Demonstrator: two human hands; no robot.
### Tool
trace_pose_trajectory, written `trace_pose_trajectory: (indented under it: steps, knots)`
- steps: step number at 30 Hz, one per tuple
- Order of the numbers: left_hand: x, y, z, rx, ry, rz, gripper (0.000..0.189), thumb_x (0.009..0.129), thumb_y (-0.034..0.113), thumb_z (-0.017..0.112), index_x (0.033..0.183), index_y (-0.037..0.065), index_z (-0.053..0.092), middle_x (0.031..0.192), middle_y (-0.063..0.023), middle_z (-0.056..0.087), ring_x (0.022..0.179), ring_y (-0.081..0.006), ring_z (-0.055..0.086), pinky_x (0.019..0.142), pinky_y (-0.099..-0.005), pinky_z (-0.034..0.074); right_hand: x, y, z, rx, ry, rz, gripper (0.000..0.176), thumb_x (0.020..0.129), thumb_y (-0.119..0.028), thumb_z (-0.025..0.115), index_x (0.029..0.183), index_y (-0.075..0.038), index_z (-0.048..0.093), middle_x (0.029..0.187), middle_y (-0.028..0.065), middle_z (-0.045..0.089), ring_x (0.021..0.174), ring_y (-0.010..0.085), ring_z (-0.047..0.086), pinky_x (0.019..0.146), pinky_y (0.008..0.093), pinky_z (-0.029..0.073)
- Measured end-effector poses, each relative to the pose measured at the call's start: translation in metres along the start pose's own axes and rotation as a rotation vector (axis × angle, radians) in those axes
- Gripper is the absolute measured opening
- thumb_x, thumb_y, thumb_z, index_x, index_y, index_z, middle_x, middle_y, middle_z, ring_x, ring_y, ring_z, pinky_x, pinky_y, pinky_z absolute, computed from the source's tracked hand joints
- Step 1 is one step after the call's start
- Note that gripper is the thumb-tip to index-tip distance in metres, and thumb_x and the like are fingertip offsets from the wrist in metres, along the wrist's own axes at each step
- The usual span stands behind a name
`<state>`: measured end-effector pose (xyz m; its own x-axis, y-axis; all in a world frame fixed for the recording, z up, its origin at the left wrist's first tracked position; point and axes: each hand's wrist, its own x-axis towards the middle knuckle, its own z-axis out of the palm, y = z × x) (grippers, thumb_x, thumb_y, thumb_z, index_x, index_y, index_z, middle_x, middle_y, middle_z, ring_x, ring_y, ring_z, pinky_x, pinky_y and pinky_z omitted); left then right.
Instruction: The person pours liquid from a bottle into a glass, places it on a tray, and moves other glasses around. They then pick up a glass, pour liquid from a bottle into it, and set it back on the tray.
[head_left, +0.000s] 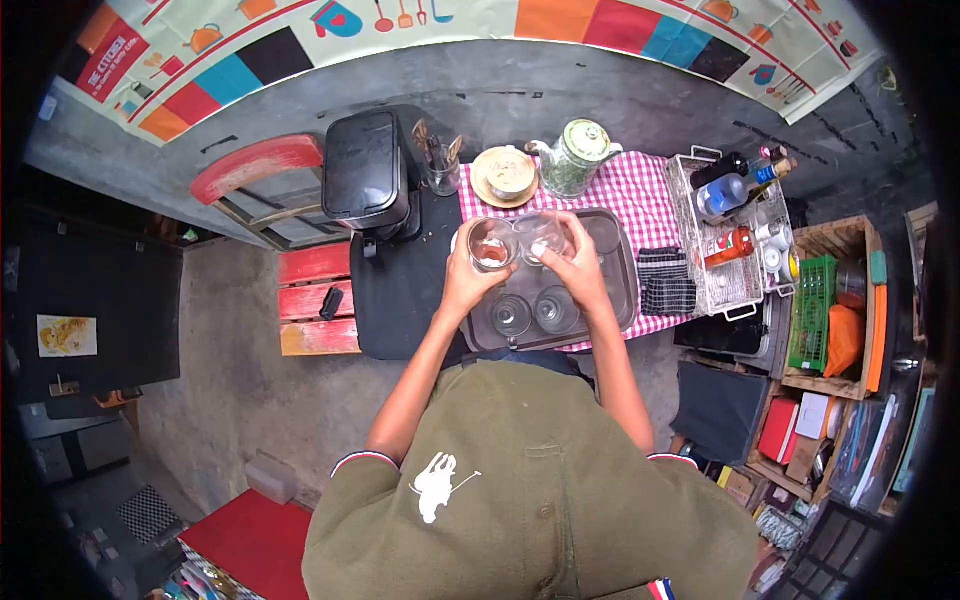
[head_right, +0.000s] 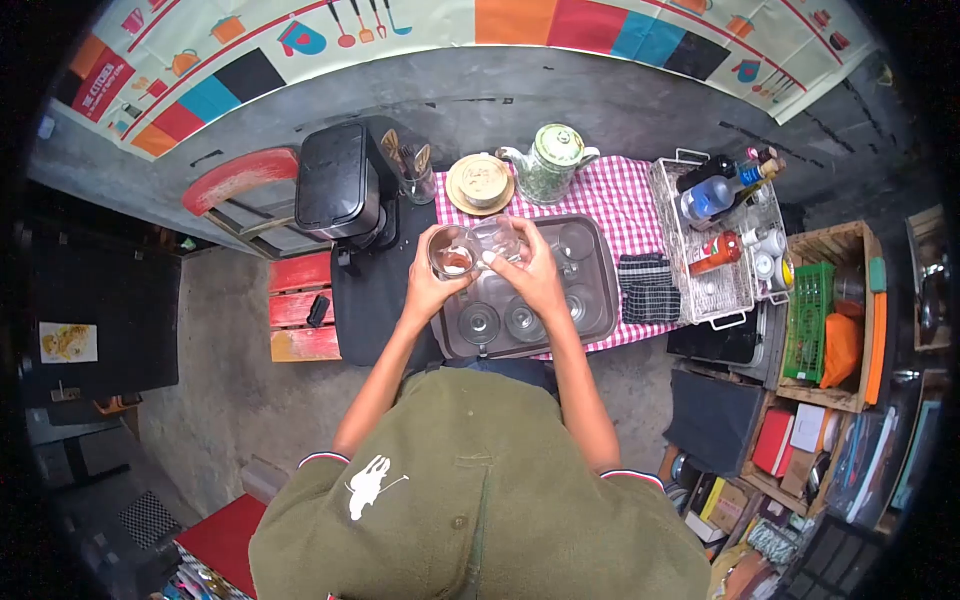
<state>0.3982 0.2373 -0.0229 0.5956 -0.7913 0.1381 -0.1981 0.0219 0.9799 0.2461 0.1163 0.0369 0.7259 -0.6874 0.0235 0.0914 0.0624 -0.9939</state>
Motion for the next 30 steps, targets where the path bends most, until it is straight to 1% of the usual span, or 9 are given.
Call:
trace_pose_trajectory:
  steps: [2, 3, 6, 7, 10, 13, 19, 22, 30]
  knots:
    - [0.002, -0.002, 0.000, 0.022, -0.018, -0.017, 0.090, 0.065, 0.014, 0.090, 0.140, 0.005, 0.041, 0.128, -0.0152, 0.062, 0.117, -0.0228, 0.062, 0.100, -0.0353, 0.049, -0.003, 0.003, -0.003, 0.018, 0.025, 0.003, 0.065, 0.081, -0.017, 0.080, 0.134, 0.000, 0.048, 0.126, 0.0106, 0.056, 0.111, 0.0169, 0.061, 0.087, 0.0288, 0.054]
    - [0.003, -0.006, 0.001, -0.040, -0.037, -0.062, 0.091, 0.066, 0.014, 0.090, 0.141, 0.004, 0.040, 0.129, -0.0162, 0.062, 0.117, -0.0236, 0.062, 0.101, -0.0357, 0.049, -0.005, 0.007, -0.005, 0.013, 0.038, 0.008, 0.065, 0.081, -0.017, 0.080, 0.134, 0.000, 0.047, 0.126, 0.0110, 0.056, 0.112, 0.0172, 0.061, 0.087, 0.0290, 0.054]
    - [0.008, -0.024, 0.004, 0.018, -0.057, -0.041, 0.092, 0.065, 0.014, 0.091, 0.141, 0.004, 0.040, 0.129, -0.0161, 0.061, 0.117, -0.0241, 0.062, 0.102, -0.0360, 0.048, -0.009, 0.018, -0.013, -0.031, 0.089, -0.008, 0.066, 0.079, -0.016, 0.081, 0.133, 0.000, 0.047, 0.126, 0.0121, 0.056, 0.112, 0.0180, 0.061, 0.087, 0.0295, 0.055]
    - [0.008, -0.030, 0.005, 0.050, -0.052, -0.026, 0.091, 0.065, 0.017, 0.092, 0.140, 0.003, 0.041, 0.129, -0.0163, 0.061, 0.117, -0.0254, 0.062, 0.102, -0.0371, 0.047, -0.011, 0.020, -0.014, -0.051, 0.106, -0.017, 0.066, 0.079, -0.016, 0.082, 0.133, 0.000, 0.047, 0.126, 0.0125, 0.056, 0.112, 0.0182, 0.061, 0.087, 0.0296, 0.055]
    - [0.009, -0.045, 0.010, 0.199, 0.026, 0.044, 0.088, 0.063, 0.020, 0.092, 0.136, 0.002, 0.046, 0.127, -0.0182, 0.060, 0.119, -0.0295, 0.061, 0.101, -0.0392, 0.048, -0.017, 0.026, -0.018, 0.020, 0.131, 0.027, 0.066, 0.078, -0.013, 0.082, 0.132, 0.000, 0.047, 0.124, 0.0128, 0.056, 0.112, 0.0187, 0.061, 0.087, 0.0300, 0.055]
    - [0.008, -0.057, 0.014, 0.143, 0.030, 0.009, 0.088, 0.062, 0.021, 0.093, 0.135, 0.000, 0.048, 0.128, -0.0184, 0.059, 0.119, -0.0301, 0.060, 0.102, -0.0401, 0.048, -0.024, 0.029, -0.023, 0.023, 0.149, 0.063, 0.064, 0.078, -0.012, 0.082, 0.130, 0.000, 0.047, 0.123, 0.0120, 0.056, 0.111, 0.0184, 0.062, 0.087, 0.0298, 0.055]
    - [0.011, -0.082, 0.017, 0.171, 0.005, -0.049, 0.090, 0.062, 0.022, 0.093, 0.136, 0.002, 0.047, 0.127, -0.0182, 0.062, 0.118, -0.0298, 0.061, 0.101, -0.0397, 0.048, -0.034, 0.031, -0.024, -0.032, 0.180, 0.070, 0.062, 0.078, -0.013, 0.083, 0.128, 0.000, 0.049, 0.120, 0.0116, 0.057, 0.109, 0.0173, 0.062, 0.085, 0.0302, 0.055]
    - [0.011, -0.088, 0.019, 0.243, -0.003, -0.018, 0.085, 0.066, 0.019, 0.089, 0.136, 0.002, 0.046, 0.126, -0.0174, 0.062, 0.116, -0.0287, 0.063, 0.101, -0.0388, 0.048, -0.039, 0.030, -0.025, -0.057, 0.185, 0.083, 0.062, 0.077, -0.013, 0.083, 0.128, -0.001, 0.049, 0.119, 0.0114, 0.057, 0.109, 0.0170, 0.062, 0.085, 0.0298, 0.055]
    - [0.010, -0.087, 0.022, 0.199, -0.034, 0.004, 0.087, 0.065, 0.021, 0.090, 0.136, 0.002, 0.043, 0.130, -0.0191, 0.059, 0.121, -0.0309, 0.060, 0.102, -0.0394, 0.047, -0.049, 0.036, -0.032, -0.068, 0.205, 0.102, 0.061, 0.078, -0.013, 0.083, 0.128, -0.001, 0.050, 0.118, 0.0110, 0.057, 0.107, 0.0164, 0.062, 0.083, 0.0286, 0.055]
